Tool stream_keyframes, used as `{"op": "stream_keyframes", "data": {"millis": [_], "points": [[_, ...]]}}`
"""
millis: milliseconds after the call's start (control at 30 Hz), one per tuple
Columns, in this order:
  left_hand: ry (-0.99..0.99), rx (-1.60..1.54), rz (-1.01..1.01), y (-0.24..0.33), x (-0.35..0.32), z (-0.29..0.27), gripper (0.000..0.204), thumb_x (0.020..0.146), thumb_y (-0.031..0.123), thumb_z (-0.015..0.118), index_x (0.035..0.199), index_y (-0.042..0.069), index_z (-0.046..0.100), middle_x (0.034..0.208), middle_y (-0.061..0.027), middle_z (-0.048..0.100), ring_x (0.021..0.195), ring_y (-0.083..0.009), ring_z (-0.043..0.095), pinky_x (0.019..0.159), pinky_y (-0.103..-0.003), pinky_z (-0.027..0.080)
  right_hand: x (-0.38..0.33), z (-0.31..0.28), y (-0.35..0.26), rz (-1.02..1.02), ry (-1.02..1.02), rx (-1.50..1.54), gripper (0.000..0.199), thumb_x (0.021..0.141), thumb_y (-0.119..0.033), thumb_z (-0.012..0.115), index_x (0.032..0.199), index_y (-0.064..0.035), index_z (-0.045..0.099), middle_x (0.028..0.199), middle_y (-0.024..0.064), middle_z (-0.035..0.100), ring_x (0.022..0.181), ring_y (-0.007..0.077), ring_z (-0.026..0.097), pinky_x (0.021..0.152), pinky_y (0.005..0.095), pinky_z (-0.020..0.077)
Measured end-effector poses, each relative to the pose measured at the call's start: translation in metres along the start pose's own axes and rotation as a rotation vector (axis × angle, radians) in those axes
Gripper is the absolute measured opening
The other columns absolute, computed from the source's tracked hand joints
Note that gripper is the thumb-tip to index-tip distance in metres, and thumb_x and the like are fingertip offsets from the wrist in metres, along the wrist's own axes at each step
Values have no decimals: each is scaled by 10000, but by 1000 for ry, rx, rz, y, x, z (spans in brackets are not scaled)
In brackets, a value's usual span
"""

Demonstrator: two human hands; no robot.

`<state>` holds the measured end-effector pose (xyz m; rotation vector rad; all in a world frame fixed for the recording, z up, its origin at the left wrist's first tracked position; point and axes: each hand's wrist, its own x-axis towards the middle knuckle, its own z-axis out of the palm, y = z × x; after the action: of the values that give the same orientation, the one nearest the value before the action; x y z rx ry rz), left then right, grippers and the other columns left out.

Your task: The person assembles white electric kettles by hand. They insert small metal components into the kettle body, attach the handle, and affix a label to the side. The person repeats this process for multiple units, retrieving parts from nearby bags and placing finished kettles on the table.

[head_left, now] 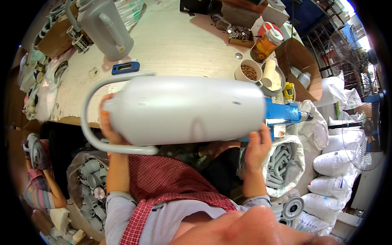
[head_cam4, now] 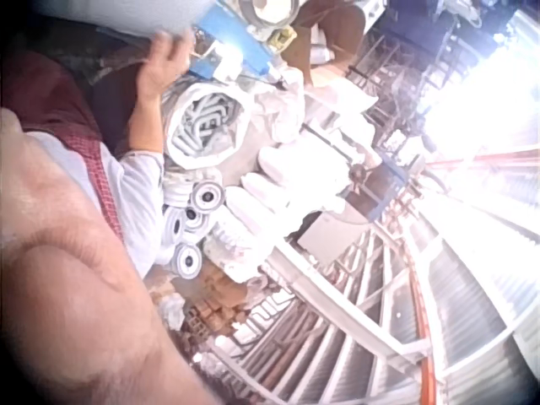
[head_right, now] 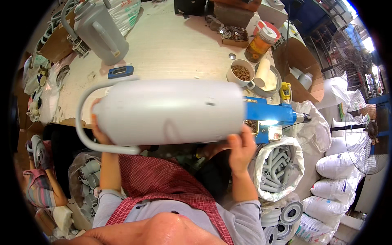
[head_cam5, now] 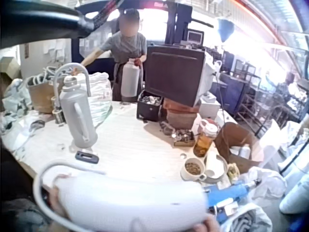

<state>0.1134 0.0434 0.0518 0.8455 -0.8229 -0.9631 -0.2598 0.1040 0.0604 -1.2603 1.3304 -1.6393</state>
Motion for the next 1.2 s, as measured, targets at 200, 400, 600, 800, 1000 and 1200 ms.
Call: {"op": "stream_keyframes", "data": {"millis": [200, 400, 600, 800, 1000, 1200], "points": [[-189, 61, 148, -73, -26, 109, 678, 874, 511, 636, 1283, -1, 462, 1248, -152, 513, 1163, -243, 504, 1006, -392, 412, 28, -82, 31, -45, 359, 166, 297, 1016, -236, 542, 1196, 0, 525, 1102, 40, 584, 1017, 124, 533, 914, 282, 408], [-163, -50, 24, -94, -29, 118, 630, 890, 448, 637, 1291, -4, 462, 1253, -142, 521, 1184, -234, 503, 1032, -380, 393, 42, -96, 30, -51, 335, 142, 298, 1021, -224, 529, 1226, -8, 520, 1074, 47, 623, 956, 113, 585, 847, 269, 456], [-139, -22, -11, -93, -25, 112, 659, 877, 487, 636, 1284, 1, 459, 1237, -135, 518, 1138, -228, 518, 994, -367, 419, 45, -87, 28, -31, 306, 125, 310, 1017, -227, 541, 1217, 9, 537, 1078, 36, 602, 950, 104, 557, 850, 258, 437], [-137, 238, -11, -105, -38, 115, 666, 905, 515, 558, 1339, 25, 437, 1235, -125, 532, 1098, -218, 537, 939, -351, 450, 36, -103, 27, 142, 448, -22, 323, 985, -139, 564, 1262, 24, 542, 1114, 87, 639, 987, 150, 601, 870, 268, 469], [-196, 33, -63, -103, -36, 122, 649, 929, 487, 503, 1390, 45, 392, 1297, -175, 527, 1181, -298, 543, 979, -439, 475, 30, -103, 29, -85, 323, -251, 480, 900, -123, 663, 1352, -30, 530, 1117, 119, 627, 1120, 195, 563, 987, 298, 416], [-166, 198, 119, -102, -33, 78, 633, 961, 481, 516, 1364, 9, 387, 1294, -162, 538, 1185, -281, 555, 984, -409, 491, -47, -299, 142, 397, 530, -1072, 338, 862, -153, 669, 1146, 10, 584, 1104, 173, 662, 1004, 313, 657, 862, 390, 522]]}}
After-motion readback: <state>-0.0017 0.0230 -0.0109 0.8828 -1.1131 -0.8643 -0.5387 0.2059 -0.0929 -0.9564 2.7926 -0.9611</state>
